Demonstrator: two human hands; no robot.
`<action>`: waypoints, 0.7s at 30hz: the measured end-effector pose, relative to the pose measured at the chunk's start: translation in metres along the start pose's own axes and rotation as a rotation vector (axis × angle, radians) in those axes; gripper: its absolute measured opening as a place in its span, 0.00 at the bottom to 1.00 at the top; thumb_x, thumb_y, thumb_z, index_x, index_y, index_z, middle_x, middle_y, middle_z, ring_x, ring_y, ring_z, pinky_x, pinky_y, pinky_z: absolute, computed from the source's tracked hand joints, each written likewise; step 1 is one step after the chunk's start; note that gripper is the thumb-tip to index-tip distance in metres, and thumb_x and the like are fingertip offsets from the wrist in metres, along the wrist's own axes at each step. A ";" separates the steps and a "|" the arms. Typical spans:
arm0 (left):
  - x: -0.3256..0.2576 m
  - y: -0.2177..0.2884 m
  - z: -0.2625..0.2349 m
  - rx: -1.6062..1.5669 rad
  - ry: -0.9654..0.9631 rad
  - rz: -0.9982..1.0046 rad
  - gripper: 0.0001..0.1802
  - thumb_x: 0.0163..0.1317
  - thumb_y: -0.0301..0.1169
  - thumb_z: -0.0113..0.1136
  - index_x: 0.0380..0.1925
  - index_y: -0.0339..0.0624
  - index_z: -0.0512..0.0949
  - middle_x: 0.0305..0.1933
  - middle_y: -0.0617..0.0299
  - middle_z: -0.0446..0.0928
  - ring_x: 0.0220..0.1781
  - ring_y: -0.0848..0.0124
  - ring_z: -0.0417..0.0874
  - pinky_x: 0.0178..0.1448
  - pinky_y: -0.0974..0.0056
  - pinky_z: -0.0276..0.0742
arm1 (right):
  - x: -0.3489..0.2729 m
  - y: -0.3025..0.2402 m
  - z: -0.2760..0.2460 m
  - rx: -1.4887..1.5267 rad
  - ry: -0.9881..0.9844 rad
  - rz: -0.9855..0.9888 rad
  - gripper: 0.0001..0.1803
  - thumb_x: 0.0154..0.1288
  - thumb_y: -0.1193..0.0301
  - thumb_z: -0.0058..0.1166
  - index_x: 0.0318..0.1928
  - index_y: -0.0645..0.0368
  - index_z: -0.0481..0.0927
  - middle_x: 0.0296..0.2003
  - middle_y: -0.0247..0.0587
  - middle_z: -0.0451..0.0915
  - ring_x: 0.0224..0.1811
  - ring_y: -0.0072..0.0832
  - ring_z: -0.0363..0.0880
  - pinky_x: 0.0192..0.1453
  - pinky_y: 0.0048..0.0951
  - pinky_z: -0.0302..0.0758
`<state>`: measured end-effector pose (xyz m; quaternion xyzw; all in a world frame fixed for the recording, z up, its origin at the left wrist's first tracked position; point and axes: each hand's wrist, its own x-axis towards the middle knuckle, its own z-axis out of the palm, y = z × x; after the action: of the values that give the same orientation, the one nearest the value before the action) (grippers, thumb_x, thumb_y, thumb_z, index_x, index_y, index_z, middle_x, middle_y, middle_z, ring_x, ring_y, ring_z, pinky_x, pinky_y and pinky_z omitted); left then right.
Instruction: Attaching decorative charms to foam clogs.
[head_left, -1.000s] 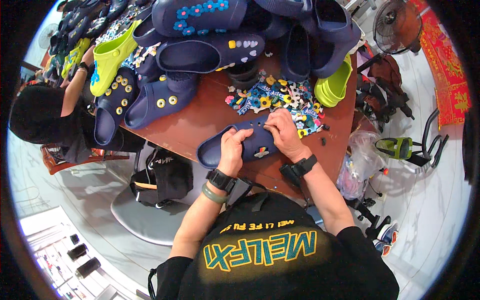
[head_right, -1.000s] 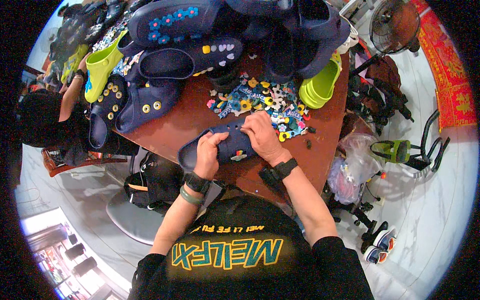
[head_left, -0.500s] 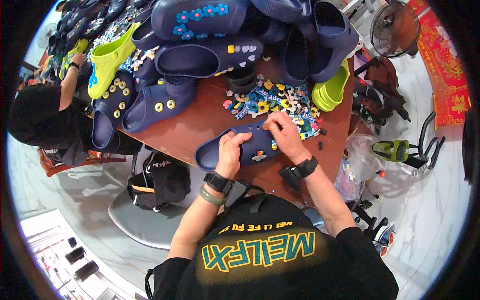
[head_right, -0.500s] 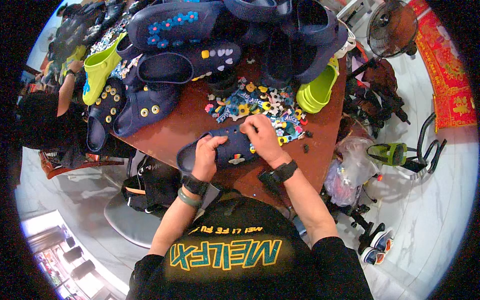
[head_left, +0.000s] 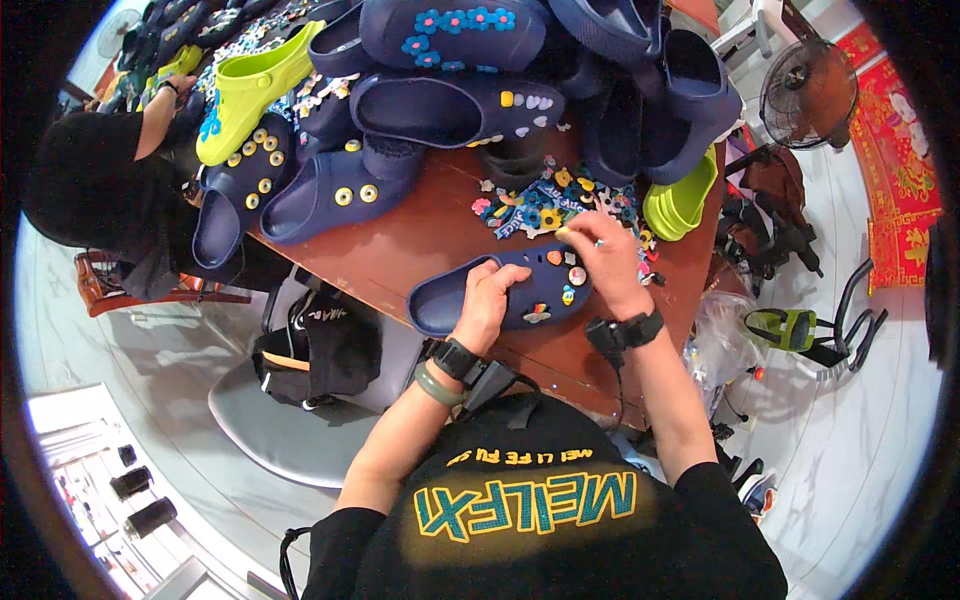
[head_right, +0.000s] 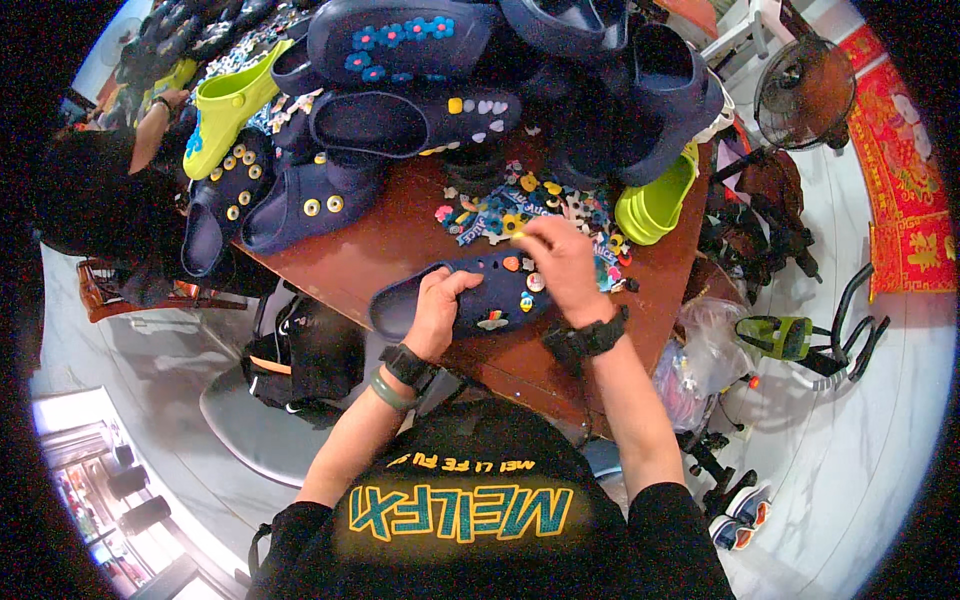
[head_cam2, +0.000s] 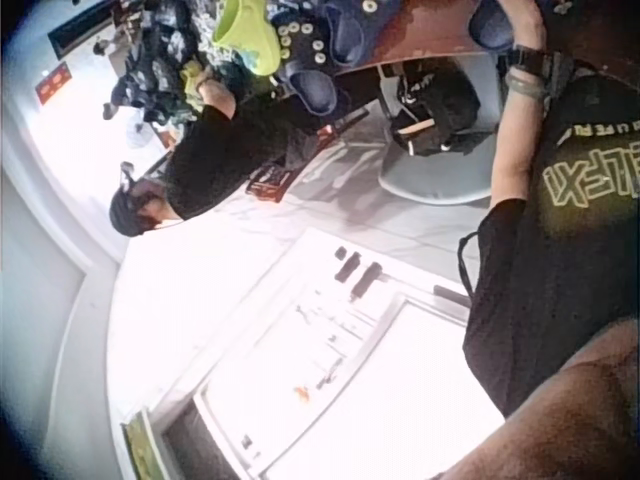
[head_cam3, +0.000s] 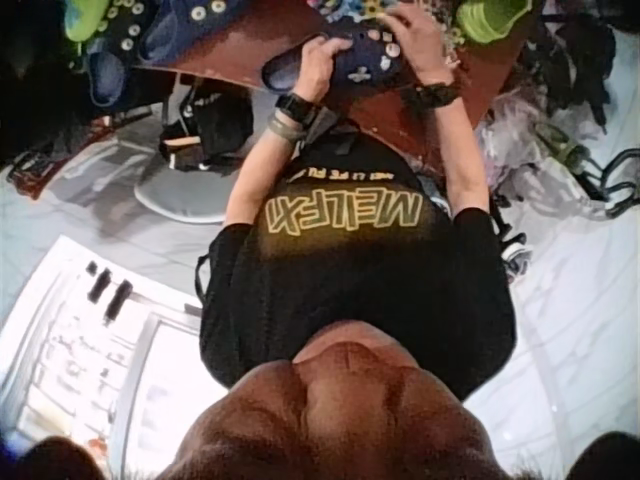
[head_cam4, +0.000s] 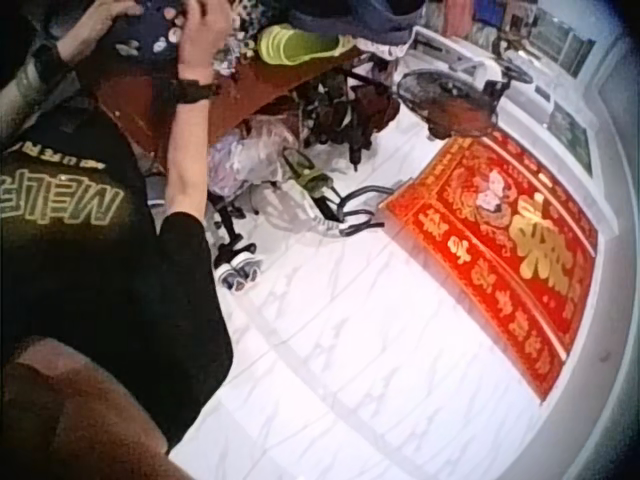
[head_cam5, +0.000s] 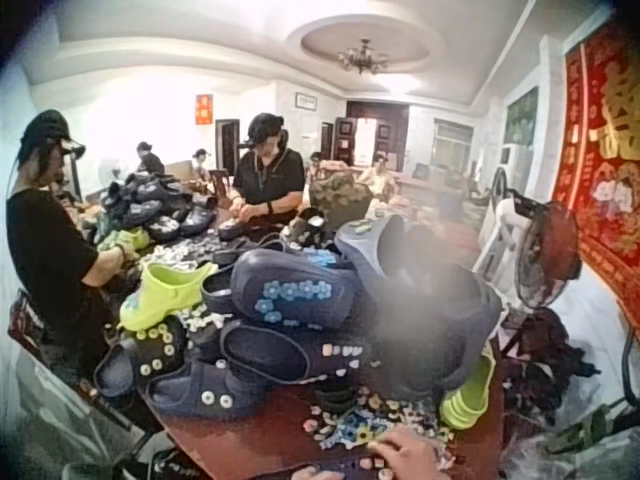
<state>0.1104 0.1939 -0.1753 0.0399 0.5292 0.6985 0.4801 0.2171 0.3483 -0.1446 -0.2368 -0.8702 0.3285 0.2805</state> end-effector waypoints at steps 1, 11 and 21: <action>-0.002 0.004 0.001 0.018 -0.007 0.026 0.05 0.51 0.28 0.61 0.22 0.40 0.75 0.23 0.66 0.73 0.27 0.74 0.76 0.34 0.70 0.72 | -0.001 -0.018 0.004 0.229 -0.064 0.053 0.07 0.54 0.76 0.61 0.35 0.61 0.79 0.34 0.44 0.80 0.36 0.40 0.79 0.39 0.34 0.75; 0.005 -0.008 -0.004 0.003 -0.049 0.082 0.04 0.48 0.26 0.60 0.21 0.39 0.75 0.24 0.67 0.74 0.27 0.76 0.73 0.31 0.69 0.69 | -0.022 -0.030 0.017 -0.240 -0.155 -0.465 0.09 0.53 0.80 0.53 0.37 0.63 0.76 0.36 0.45 0.77 0.38 0.41 0.78 0.41 0.36 0.76; 0.010 -0.014 -0.008 0.032 -0.118 0.032 0.02 0.51 0.24 0.58 0.25 0.38 0.76 0.26 0.67 0.75 0.29 0.77 0.76 0.33 0.70 0.71 | -0.009 -0.033 0.017 -0.101 -0.155 -0.389 0.09 0.52 0.83 0.58 0.35 0.60 0.77 0.33 0.43 0.79 0.36 0.40 0.80 0.38 0.34 0.77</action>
<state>0.1089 0.1949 -0.1940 0.0973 0.5103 0.6940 0.4984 0.2056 0.3131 -0.1347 -0.0523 -0.9339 0.2414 0.2586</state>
